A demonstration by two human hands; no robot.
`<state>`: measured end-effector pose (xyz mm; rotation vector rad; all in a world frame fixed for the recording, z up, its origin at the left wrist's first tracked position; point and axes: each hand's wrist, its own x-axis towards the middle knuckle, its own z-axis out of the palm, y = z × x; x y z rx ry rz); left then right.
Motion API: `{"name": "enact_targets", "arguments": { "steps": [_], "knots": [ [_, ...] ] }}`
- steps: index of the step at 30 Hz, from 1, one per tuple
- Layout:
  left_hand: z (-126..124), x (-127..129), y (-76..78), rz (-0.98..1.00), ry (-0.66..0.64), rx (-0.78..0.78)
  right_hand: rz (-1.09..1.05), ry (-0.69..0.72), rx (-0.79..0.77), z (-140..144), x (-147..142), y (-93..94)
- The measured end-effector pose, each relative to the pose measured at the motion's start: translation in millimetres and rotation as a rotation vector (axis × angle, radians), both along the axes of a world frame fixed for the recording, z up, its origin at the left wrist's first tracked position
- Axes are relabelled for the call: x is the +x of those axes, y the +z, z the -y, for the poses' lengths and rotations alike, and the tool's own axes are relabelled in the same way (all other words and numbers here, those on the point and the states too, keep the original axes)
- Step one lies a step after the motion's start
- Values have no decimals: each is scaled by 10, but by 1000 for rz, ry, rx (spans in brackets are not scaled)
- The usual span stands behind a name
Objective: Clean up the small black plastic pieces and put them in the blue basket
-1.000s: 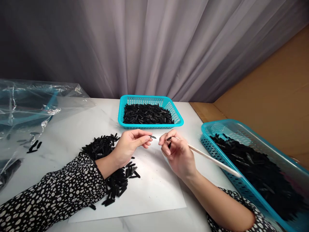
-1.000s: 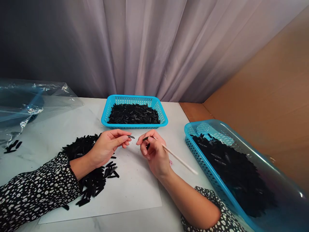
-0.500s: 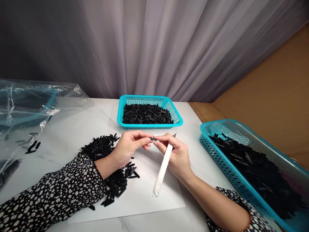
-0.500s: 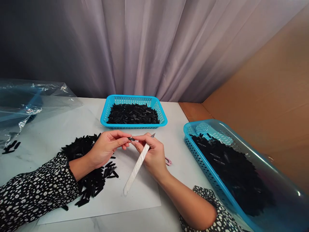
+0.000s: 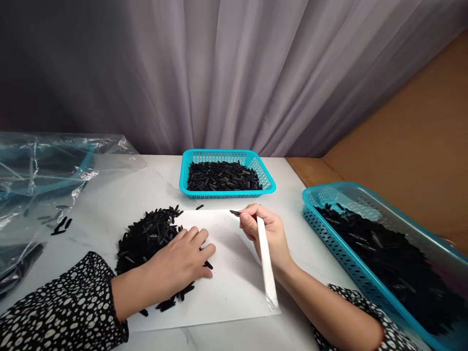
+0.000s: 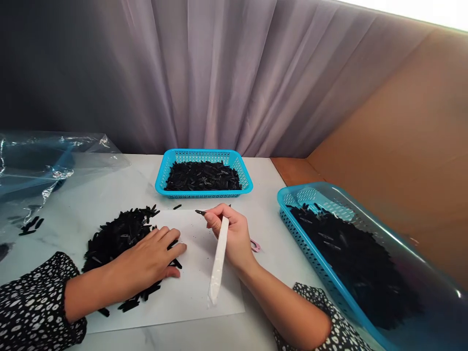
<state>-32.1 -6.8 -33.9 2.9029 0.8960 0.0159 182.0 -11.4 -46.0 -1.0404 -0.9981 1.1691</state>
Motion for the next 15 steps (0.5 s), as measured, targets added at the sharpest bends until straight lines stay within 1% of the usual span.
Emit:
{"name": "enact_targets", "arguments": {
  "steps": [2, 4, 6, 8, 10, 11, 13, 14, 15],
  "knots": [
    [3, 1, -74, 21, -22, -16, -49, 23, -6, 5, -5, -11],
    [-19, -4, -107, 18, -47, -30, -75, 40, -8, 17, -13, -16],
    [-52, -12, -103, 39, -49, -68, -89, 48, -8, 33, -21, -16],
    [-100, -11, -57, 107, -7, -171, -100, 52, -9, 47, -31, -10],
    [-166, 12, 29, 204, 92, -341, -112, 58, -10, 57, -40, 7],
    [-205, 34, 80, 246, 186, -436, -120, 63, -9, 60, -46, 21],
    [-288, 98, 175, 424, 347, -576, -142, 79, -18, 65, -57, 57],
    [-327, 138, 211, 519, 424, -693, -160, 90, -27, 66, -63, 76],
    [-361, 182, 236, 613, 506, -886, -181, 104, -40, 66, -67, 94]
  ]
}}
